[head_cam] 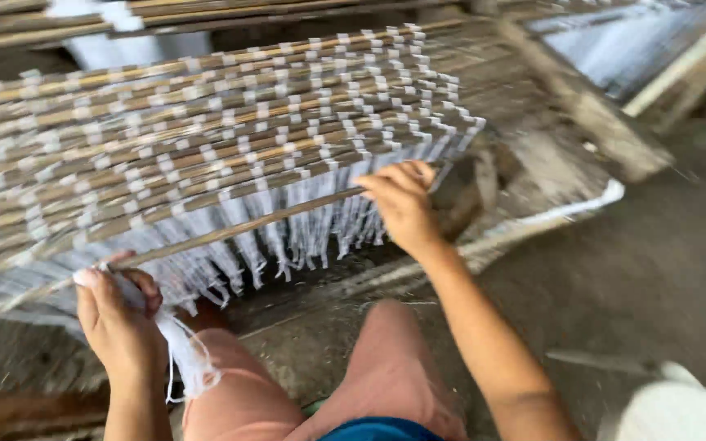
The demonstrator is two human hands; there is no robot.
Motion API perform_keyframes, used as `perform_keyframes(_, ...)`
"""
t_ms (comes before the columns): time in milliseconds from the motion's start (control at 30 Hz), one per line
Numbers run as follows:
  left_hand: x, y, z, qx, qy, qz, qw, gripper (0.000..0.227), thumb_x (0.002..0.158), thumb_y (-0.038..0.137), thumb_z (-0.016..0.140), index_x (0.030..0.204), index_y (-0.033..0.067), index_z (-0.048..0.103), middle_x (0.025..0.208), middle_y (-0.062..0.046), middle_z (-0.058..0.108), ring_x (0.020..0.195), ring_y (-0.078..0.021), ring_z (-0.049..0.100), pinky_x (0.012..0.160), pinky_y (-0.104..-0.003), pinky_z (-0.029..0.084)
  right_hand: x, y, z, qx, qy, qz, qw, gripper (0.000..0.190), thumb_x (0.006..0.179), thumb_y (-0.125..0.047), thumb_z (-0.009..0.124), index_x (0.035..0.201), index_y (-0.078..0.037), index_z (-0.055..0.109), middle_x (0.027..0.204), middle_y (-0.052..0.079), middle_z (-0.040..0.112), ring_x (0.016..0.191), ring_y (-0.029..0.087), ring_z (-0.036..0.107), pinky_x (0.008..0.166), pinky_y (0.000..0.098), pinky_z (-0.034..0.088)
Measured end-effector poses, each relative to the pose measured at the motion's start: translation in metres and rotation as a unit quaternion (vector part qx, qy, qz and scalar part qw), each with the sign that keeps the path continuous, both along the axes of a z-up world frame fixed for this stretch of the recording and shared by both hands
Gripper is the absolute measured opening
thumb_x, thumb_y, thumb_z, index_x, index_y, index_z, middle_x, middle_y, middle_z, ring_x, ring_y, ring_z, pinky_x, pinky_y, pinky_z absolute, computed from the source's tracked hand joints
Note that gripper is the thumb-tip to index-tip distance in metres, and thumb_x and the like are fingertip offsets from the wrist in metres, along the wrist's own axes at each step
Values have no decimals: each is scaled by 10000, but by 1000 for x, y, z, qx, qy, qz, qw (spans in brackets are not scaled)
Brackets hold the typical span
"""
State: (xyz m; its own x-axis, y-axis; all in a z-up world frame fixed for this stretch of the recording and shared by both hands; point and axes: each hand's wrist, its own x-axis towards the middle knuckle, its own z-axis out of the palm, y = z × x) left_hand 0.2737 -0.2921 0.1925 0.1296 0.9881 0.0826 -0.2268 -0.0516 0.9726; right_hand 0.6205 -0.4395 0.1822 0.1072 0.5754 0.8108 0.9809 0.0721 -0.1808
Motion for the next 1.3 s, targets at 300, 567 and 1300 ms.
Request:
perform_keyframes(300,105,-24,-39,121,-65,-162,977,474,1150,389,230,1206,30,535,588,-80,516,469,-127,470,459,-218,346,2,1,4,-10,73,-5,997,247,963,-219,684,1191,-287,750,886,-24,671,927,158,584,1030,438,309)
perform_keyframes(567,92,-33,-27,102,-4,-126,987,446,1142,384,361,898,70,562,579,-81,551,504,-162,482,513,-253,371,4,-7,14,-4,87,24,996,304,945,-206,726,1247,-246,735,1017,8,691,1019,197,588,1033,459,330)
perform_keyframes(1300,78,-32,-67,89,-85,-50,991,149,1044,144,594,1087,9,640,814,-102,695,665,-121,659,590,-234,529,-169,75,-13,-78,585,249,768,181,976,-113,694,1135,-26,695,806,75,657,634,69,553,509,160,439)
